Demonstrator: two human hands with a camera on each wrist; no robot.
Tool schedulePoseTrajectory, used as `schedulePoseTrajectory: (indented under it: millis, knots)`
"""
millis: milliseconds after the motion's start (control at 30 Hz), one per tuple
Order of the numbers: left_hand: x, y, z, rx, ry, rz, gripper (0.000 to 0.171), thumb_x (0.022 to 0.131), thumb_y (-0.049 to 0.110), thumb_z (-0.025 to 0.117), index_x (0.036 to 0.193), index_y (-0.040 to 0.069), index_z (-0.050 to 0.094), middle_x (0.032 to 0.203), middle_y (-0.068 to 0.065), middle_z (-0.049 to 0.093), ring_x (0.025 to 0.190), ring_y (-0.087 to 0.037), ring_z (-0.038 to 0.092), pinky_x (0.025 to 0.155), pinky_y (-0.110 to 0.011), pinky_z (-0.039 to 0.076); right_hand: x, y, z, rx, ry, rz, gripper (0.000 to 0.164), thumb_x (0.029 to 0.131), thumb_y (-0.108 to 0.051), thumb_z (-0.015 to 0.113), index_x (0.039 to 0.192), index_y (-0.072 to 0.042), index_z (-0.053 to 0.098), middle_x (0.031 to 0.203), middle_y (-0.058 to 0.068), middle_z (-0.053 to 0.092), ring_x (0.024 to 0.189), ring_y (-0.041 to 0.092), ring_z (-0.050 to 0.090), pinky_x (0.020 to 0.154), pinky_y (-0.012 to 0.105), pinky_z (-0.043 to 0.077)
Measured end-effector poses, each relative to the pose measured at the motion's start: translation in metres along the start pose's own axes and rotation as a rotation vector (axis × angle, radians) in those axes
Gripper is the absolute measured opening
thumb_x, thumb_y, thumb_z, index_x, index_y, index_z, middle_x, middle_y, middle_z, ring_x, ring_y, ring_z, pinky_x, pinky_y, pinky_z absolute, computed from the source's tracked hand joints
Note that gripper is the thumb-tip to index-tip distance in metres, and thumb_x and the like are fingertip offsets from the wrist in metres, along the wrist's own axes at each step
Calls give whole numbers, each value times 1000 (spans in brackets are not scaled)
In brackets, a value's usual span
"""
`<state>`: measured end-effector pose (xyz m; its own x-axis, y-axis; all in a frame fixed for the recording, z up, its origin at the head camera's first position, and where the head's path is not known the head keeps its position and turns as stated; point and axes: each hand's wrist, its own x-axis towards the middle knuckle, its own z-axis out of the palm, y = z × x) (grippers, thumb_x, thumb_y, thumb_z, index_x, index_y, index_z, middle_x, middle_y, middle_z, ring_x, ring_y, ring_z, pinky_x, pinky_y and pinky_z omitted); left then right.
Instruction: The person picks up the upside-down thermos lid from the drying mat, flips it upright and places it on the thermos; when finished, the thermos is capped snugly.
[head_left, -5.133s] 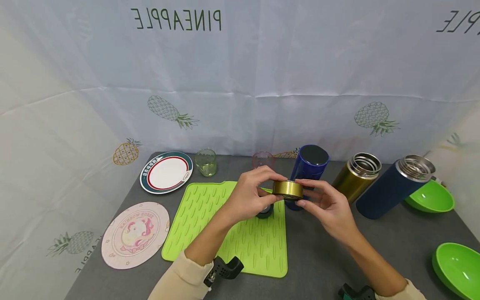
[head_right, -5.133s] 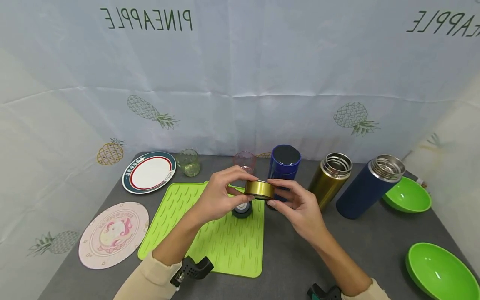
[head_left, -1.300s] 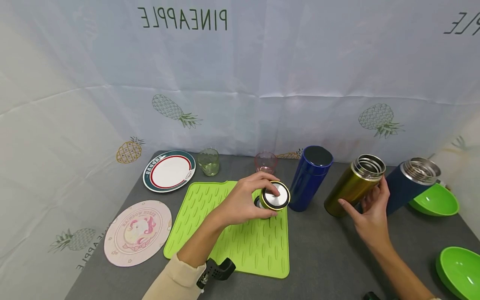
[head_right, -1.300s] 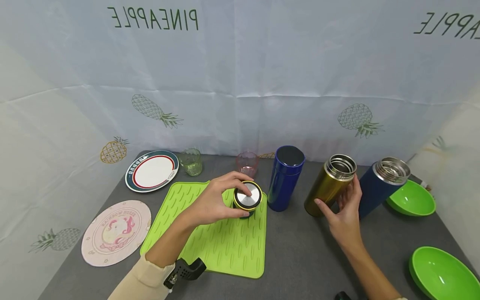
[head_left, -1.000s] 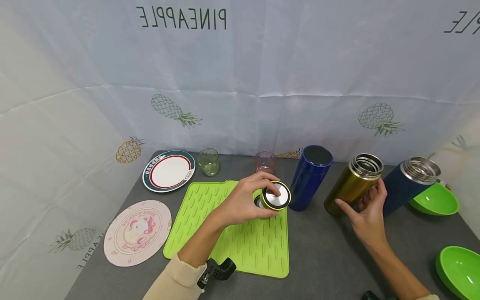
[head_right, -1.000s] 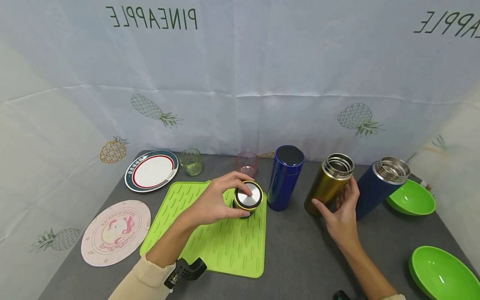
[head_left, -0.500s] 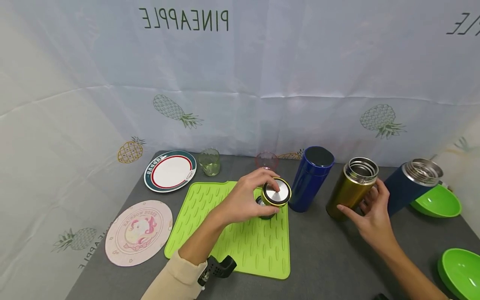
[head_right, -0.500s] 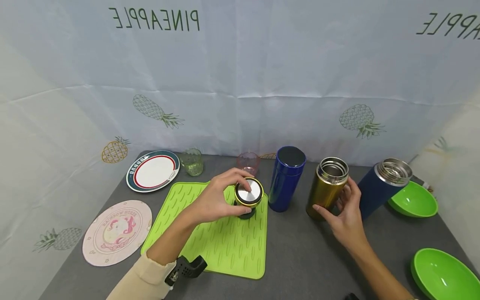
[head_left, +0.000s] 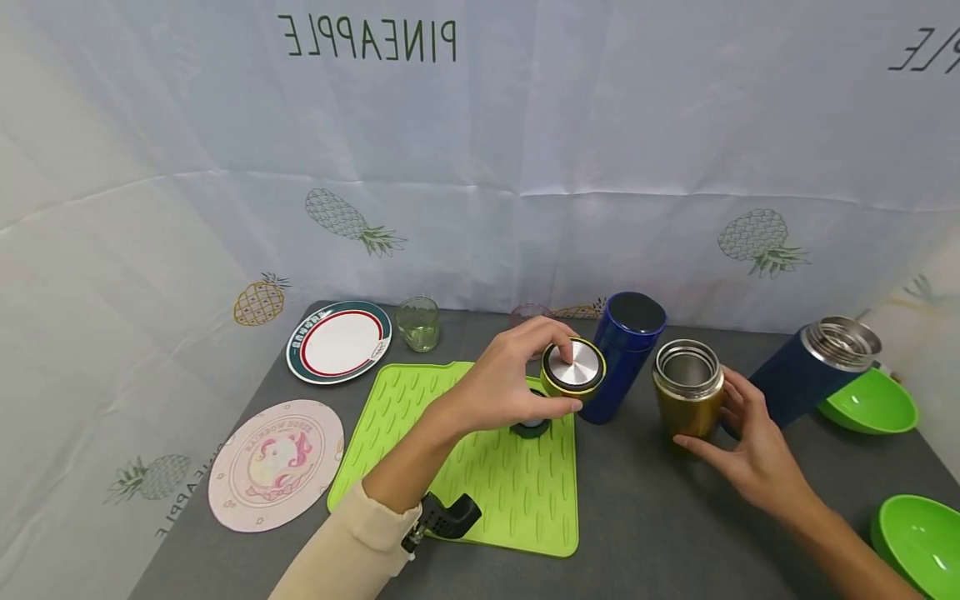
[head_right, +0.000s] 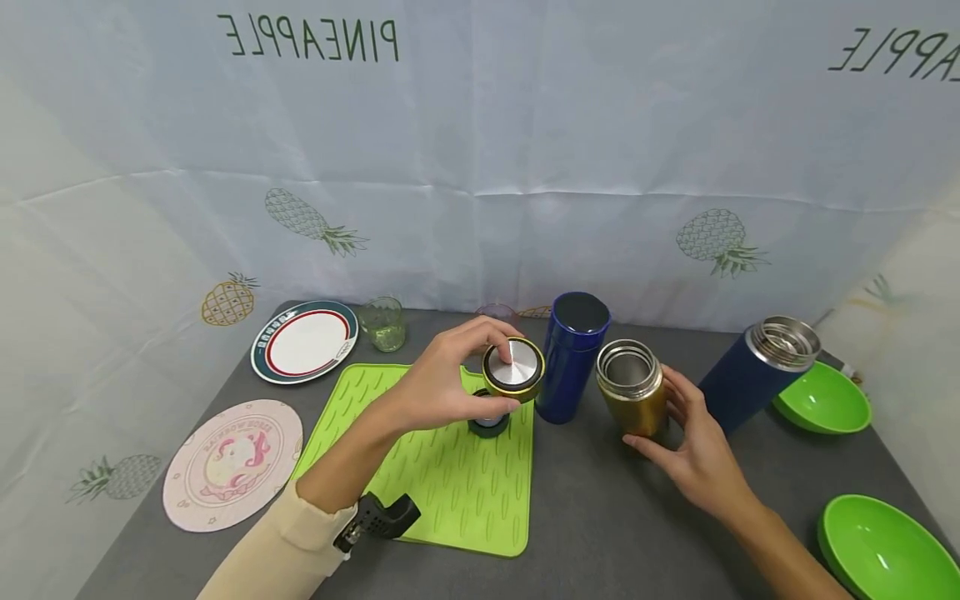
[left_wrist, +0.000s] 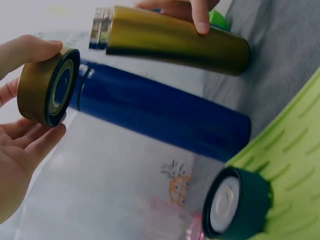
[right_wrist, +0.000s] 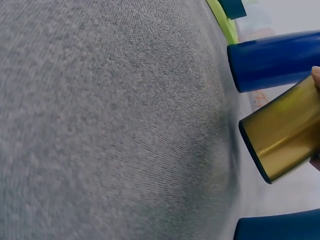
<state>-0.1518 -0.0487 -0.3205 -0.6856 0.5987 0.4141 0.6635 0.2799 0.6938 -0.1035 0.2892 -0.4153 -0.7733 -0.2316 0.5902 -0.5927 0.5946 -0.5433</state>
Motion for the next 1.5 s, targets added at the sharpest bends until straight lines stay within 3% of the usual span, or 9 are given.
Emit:
schedulePoseTrajectory:
  millis: [200, 500, 633, 900, 1100, 1300, 1500]
  knots:
    - [12, 10, 9, 10, -14, 85, 37, 79, 22, 88, 96, 15, 56, 130, -2, 63, 127, -13, 59, 91, -19, 49, 1, -5, -1, -11, -67, -33, 125, 46, 23, 90, 153, 6, 27, 154, -30, 36, 136, -19, 39, 103, -2, 34]
    - [28, 22, 27, 34, -32, 142, 41, 77, 27, 90, 98, 15, 57, 132, -2, 61, 126, -10, 59, 94, -10, 47, 1, -11, 1, -2, -126, -89, 121, 47, 17, 93, 152, 7, 33, 153, -26, 39, 134, -17, 42, 106, -1, 34]
    - [32, 24, 33, 23, -51, 147, 42, 77, 25, 91, 98, 13, 57, 134, -4, 60, 123, -13, 61, 92, -10, 48, 0, -13, 3, 8, -120, -85, 120, 46, 19, 91, 152, 7, 35, 154, -23, 39, 135, -17, 42, 106, -1, 33]
    - [33, 24, 44, 60, -95, 136, 42, 78, 25, 91, 101, 11, 58, 132, -5, 59, 119, -15, 60, 93, -9, 46, -2, -16, 4, -16, -134, -37, 118, 50, 17, 91, 154, 1, 36, 152, -29, 36, 133, -21, 39, 104, -3, 33]
    - [35, 23, 42, 70, -173, 118, 41, 79, 23, 89, 103, 12, 58, 140, -4, 60, 126, -15, 59, 98, -12, 46, -4, -17, 4, -1, -151, -16, 117, 53, 16, 92, 155, -2, 36, 151, -29, 37, 132, -21, 40, 104, -3, 33]
    - [37, 24, 36, 111, -227, 149, 51, 80, 19, 89, 124, 10, 63, 124, -1, 66, 122, -12, 60, 106, -16, 44, -4, -16, 2, 7, -165, 3, 114, 55, 14, 92, 154, -2, 38, 148, -32, 38, 131, -23, 40, 102, -3, 35]
    - [33, 25, 37, 70, -216, 133, 39, 81, 20, 88, 103, 12, 58, 146, -5, 58, 129, -17, 59, 95, -17, 49, -5, -16, 0, 23, -174, 27, 109, 57, 13, 91, 152, -3, 40, 144, -33, 42, 128, -23, 43, 100, -3, 37]
